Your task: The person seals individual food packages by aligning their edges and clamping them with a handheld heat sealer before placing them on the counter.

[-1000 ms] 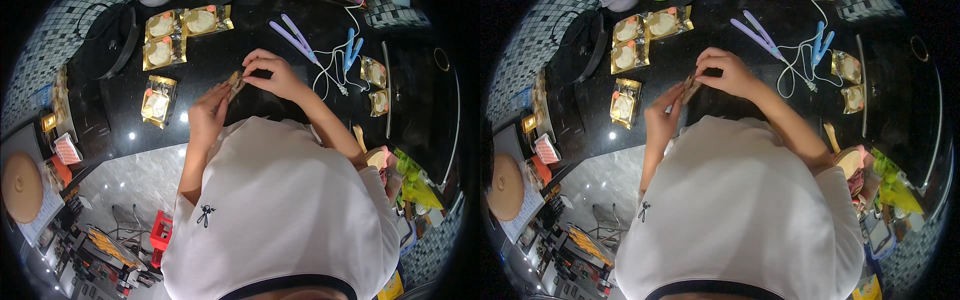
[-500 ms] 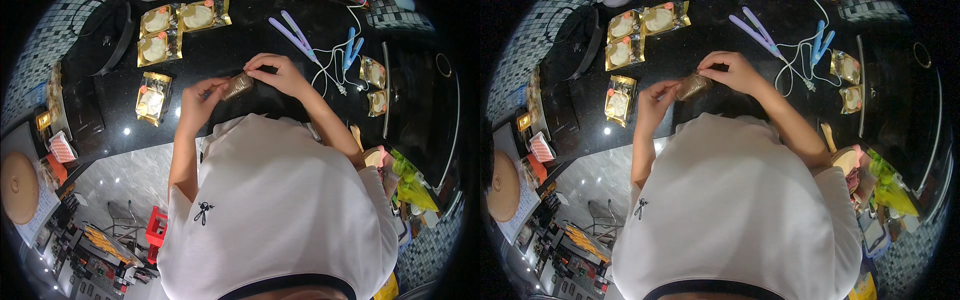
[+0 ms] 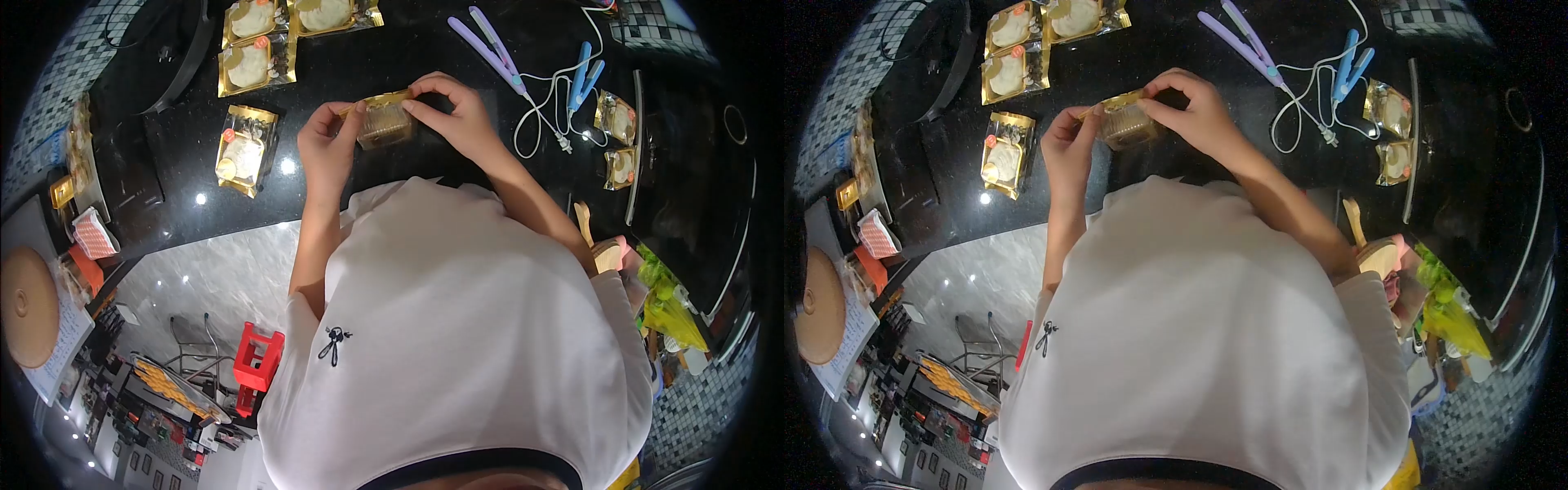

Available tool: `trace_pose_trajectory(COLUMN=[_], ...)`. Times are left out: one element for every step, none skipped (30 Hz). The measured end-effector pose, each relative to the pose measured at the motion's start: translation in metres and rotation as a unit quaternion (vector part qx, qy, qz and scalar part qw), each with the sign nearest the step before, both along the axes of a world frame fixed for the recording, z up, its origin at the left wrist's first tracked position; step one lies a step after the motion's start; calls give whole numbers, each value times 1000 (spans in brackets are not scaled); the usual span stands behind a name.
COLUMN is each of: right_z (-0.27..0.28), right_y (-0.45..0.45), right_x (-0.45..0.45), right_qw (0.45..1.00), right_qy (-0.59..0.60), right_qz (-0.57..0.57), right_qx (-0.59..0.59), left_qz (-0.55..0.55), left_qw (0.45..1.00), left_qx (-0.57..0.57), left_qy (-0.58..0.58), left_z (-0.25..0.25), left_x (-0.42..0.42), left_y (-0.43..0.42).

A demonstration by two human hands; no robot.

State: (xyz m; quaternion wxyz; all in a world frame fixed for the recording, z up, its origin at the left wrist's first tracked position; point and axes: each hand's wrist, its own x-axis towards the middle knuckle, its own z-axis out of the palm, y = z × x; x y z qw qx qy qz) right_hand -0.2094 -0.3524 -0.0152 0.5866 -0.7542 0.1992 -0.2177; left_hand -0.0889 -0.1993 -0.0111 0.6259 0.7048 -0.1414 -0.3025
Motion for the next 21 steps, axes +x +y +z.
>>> trace_pose_trajectory(right_z=[1, -1, -3, -6, -8, -10, -11, -10, -4, 1, 5, 9, 12, 16, 19, 20, 19, 17, 16, 15, 15], right_y=[1, 0, 0, 0, 0, 0, 0, 0, 3, 4, 5, 5, 5, 5, 6, 7, 6, 5, 4, 4, 5], right_x=[1, 1, 0, 0, 0, 0, 0, -1, -2, -3, -4, -5, -6, -7, -7, -8, -9, -11, -12, -13, -14], right_qw=[1000, 1000, 999, 998, 997, 996, 995, 988, 980, 968, 963, 956, 950, 943, 935, 927, 926, 925, 924, 924, 924], right_qy=[-5, -1, 2, 5, 9, 14, 18, 40, 61, 81, 91, 100, 110, 114, 119, 123, 129, 135, 141, 143, 144], right_qz=[-7, -13, -19, -25, -28, -31, -36, -36, -36, -36, -34, -32, -31, -36, -43, -50, -52, -54, -56, -60, -64], right_qx=[-11, 11, 34, 56, 69, 82, 95, 142, 188, 234, 253, 272, 291, 311, 331, 351, 351, 351, 350, 349, 347], left_qz=[-1, -1, -2, -2, -8, -14, -20, -28, -36, -44, -40, -37, -33, -23, -12, -3, -3, -3, -2, 10, 22], left_qw=[1000, 1000, 1000, 1000, 999, 995, 988, 986, 983, 979, 987, 992, 995, 996, 995, 992, 992, 990, 987, 985, 980], left_qx=[-3, -3, -2, 0, -8, -15, -23, 10, 44, 78, 79, 80, 81, 81, 83, 84, 63, 41, 19, -11, -41], left_qy=[-1, 1, 2, 4, -49, -101, -152, -162, -173, -184, -137, -88, -40, 3, 46, 89, 112, 134, 157, 174, 191], left_z=[-2, -1, 0, 0, -3, -5, -7, -7, -2, 3, 5, 8, 12, 18, 28, 34, 35, 36, 36, 34, 30], left_x=[0, 1, 1, 1, 4, 7, 9, 10, 12, 11, 10, 8, 6, 2, -2, -4, -5, -6, -7, -8, -10], left_y=[1, 1, 1, 2, 3, 3, 3, 5, 7, 9, 10, 11, 11, 11, 7, 4, 3, 2, 0, -3, -6])
